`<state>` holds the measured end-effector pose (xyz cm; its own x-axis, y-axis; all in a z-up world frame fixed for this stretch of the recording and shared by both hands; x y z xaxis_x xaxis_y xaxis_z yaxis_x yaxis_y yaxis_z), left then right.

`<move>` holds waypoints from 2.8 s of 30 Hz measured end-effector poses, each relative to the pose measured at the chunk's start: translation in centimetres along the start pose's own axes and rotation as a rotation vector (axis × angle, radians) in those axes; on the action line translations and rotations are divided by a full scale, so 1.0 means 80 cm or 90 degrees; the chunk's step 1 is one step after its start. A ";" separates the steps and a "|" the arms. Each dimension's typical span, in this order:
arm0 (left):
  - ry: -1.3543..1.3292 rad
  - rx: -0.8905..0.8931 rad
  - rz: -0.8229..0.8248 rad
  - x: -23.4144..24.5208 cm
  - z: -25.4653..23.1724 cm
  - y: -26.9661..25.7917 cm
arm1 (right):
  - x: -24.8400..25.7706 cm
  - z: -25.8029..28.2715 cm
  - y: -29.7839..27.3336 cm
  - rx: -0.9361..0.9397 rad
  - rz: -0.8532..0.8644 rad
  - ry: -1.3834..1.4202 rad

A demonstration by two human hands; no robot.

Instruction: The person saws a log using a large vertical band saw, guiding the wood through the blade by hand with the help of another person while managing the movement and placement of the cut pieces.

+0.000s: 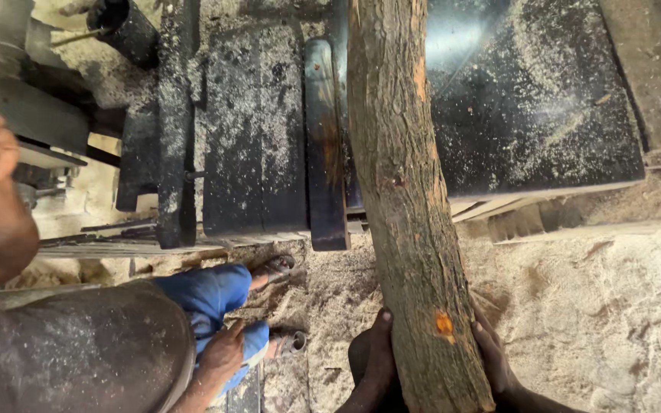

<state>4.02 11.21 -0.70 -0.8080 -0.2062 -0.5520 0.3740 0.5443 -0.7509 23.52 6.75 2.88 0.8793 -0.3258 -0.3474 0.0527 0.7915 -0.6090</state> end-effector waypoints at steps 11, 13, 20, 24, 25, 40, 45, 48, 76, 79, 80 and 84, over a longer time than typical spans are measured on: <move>-0.046 0.006 0.069 -0.006 -0.027 0.056 | 0.005 0.026 0.057 0.061 0.024 -0.021; -0.016 -0.049 0.088 -0.010 -0.037 0.067 | 0.002 0.039 0.066 0.054 0.020 -0.035; 0.041 -0.052 0.051 -0.038 -0.081 0.071 | -0.011 0.069 0.095 0.055 0.012 -0.076; 0.052 -0.046 0.018 -0.064 -0.108 0.067 | -0.011 0.078 0.115 0.074 0.050 -0.056; 0.089 -0.079 0.036 -0.071 -0.119 0.067 | -0.012 0.079 0.120 0.075 0.050 -0.059; 0.146 -0.279 0.006 -0.110 -0.190 0.107 | -0.023 0.112 0.200 0.189 0.064 0.008; 0.136 -0.236 -0.010 -0.140 -0.221 0.099 | -0.018 0.114 0.222 0.088 0.058 0.165; 0.133 -0.227 -0.027 -0.160 -0.243 0.095 | -0.021 0.130 0.235 0.086 0.074 0.107; -0.024 -0.413 -0.156 -0.233 -0.384 0.203 | -0.091 0.314 0.362 0.115 0.174 0.169; -0.046 -0.474 -0.221 -0.229 -0.397 0.236 | -0.091 0.326 0.382 0.118 0.118 0.115; -0.032 -0.547 -0.262 -0.228 -0.405 0.246 | -0.092 0.331 0.390 0.126 0.113 0.119; -0.053 -0.572 -0.302 -0.227 -0.421 0.275 | -0.091 0.345 0.426 0.155 0.126 0.141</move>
<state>11.60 54.32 5.04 -0.7373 -0.5962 -0.3177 -0.4836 0.7942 -0.3680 31.97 50.35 4.33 0.7617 -0.2372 -0.6030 0.0270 0.9414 -0.3362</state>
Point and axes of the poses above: each hand's wrist, its own y-axis towards the middle knuckle, its own x-axis out of the back of the hand, z = x × y, the point moved 2 cm from there along y, towards the middle knuckle, and after that the axes turned 1 degree about z, right-handed, at the moved point
